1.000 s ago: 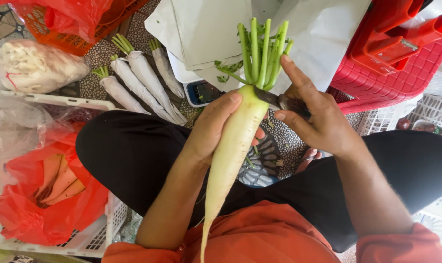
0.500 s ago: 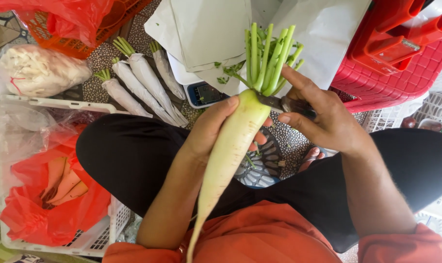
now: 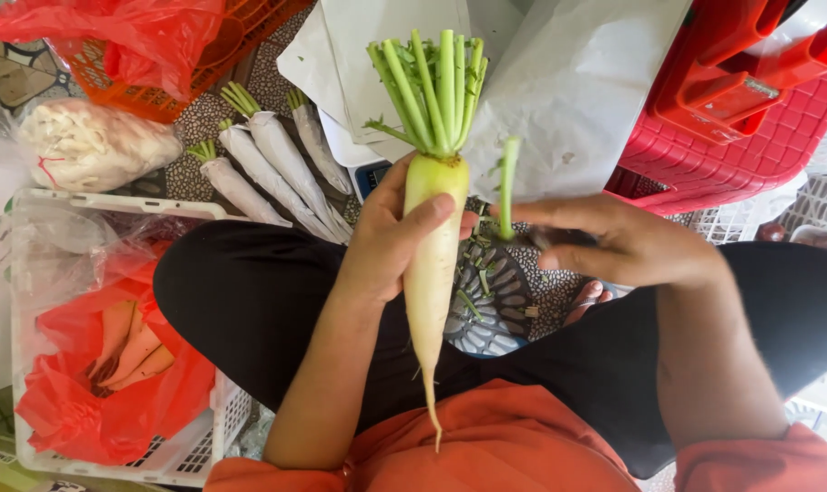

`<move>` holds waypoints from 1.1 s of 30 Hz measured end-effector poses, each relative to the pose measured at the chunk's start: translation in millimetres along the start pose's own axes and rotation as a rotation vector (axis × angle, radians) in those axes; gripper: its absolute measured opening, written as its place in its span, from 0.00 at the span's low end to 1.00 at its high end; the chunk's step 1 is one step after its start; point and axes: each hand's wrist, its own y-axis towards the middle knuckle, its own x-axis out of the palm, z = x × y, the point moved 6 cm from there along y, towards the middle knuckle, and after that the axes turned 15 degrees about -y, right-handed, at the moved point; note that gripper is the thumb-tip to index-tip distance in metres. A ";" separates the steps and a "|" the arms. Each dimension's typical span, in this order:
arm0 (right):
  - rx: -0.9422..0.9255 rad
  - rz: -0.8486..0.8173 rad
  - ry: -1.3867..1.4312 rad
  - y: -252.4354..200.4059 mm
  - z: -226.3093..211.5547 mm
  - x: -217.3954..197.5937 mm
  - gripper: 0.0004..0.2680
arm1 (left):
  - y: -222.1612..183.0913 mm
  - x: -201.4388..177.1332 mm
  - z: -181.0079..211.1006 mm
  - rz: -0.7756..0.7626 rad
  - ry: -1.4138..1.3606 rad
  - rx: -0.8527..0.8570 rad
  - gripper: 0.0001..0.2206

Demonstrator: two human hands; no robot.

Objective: Trimming the green tops off radishes and wrapping each one individually in white paper.

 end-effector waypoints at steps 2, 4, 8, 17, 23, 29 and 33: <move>0.086 -0.175 -0.024 -9.9 2.8 2.9 0.30 | 2.1 -3.8 -0.8 0.006 -0.103 -0.042 0.29; 0.197 -0.114 0.101 -20.0 6.2 -0.4 0.36 | 1.4 -1.0 -5.5 -0.052 -0.205 -0.134 0.19; 0.005 0.111 0.315 4.2 -22.8 10.3 0.29 | 4.0 0.5 -17.9 -0.047 -0.313 -0.239 0.21; 0.028 0.308 -0.239 13.8 -21.0 5.1 0.29 | -2.7 8.0 -23.2 -0.041 -0.146 -0.271 0.20; 0.013 0.321 -0.262 15.3 -21.5 5.8 0.30 | -3.5 10.1 -16.6 -0.079 0.016 -0.225 0.20; -0.036 0.385 -0.257 20.3 -20.9 6.5 0.29 | -2.4 12.1 -14.5 -0.106 0.155 -0.137 0.18; -0.024 0.386 -0.334 18.4 -16.2 4.8 0.28 | -1.0 6.4 -19.4 -0.117 0.088 -0.169 0.22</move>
